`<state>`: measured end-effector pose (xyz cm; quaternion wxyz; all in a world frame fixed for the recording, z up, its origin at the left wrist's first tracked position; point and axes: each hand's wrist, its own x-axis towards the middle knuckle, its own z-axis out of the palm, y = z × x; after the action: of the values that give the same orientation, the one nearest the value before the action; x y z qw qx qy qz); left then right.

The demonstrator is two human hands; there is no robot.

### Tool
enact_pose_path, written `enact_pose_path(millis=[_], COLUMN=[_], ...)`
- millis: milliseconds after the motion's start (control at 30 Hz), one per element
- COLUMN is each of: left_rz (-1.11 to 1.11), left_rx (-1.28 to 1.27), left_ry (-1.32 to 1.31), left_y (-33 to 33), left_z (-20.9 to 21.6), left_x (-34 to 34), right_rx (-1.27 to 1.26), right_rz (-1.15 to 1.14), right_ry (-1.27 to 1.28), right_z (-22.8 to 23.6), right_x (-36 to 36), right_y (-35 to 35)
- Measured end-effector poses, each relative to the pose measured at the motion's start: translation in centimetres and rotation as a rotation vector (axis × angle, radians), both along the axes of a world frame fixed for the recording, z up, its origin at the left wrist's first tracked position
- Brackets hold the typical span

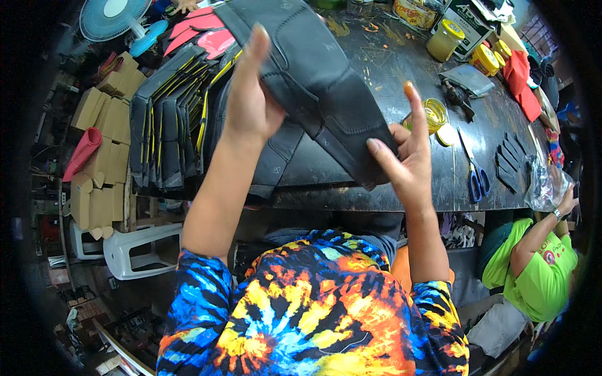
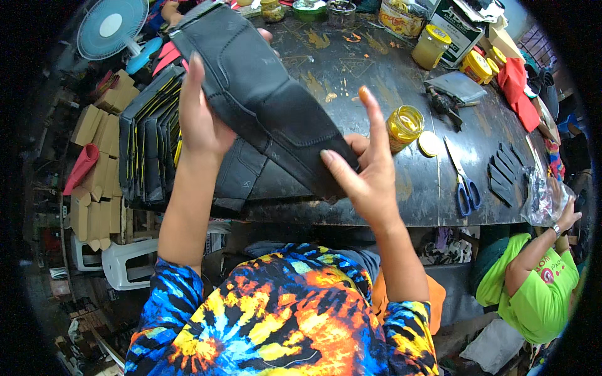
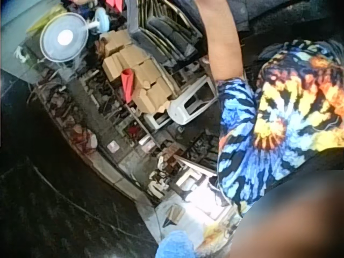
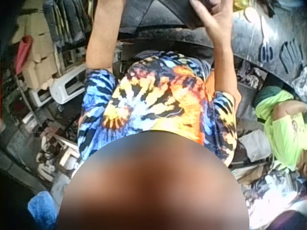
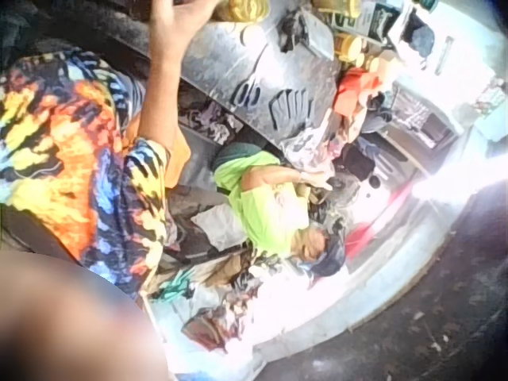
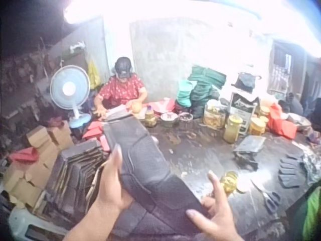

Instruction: The person repeatedly picks up black rubber pieces from a table, applies a yellow paste from a jar to the edges, and places the treated pieces back on the table. The process is repeated for multiple pieces throughout the clip.

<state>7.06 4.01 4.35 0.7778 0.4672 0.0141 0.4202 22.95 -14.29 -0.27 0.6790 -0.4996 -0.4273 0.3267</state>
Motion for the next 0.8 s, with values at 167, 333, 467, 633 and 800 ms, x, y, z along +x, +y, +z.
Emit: enact_pose_path(millis=[167,333,467,633,800], left_rz=[0.152,0.003,-0.048,-0.099,-0.112], left_rx=[0.737,-0.021,-0.050,-0.131,-0.095], left_ry=[0.641,0.441,0.444,0.437,0.413], left_y=[-4.6,-3.2,-2.5,-2.9,-2.9], left_z=[-1.9,-1.0,-0.7,-1.1,-0.9], left_x=[0.6,0.4,0.7,0.9,0.7], right_rx=[0.029,0.122,0.237,0.155,0.145], right_rz=[0.061,-0.261,-0.155,-0.169,-0.202], right_ry=[-0.083,-0.146,-0.399,-0.395,-0.504], right_z=[1.7,1.6,0.7,0.1,0.2], right_x=[2.6,3.4,3.0,2.7,2.6], right_y=[2.3,0.9,-0.5,1.0,1.6])
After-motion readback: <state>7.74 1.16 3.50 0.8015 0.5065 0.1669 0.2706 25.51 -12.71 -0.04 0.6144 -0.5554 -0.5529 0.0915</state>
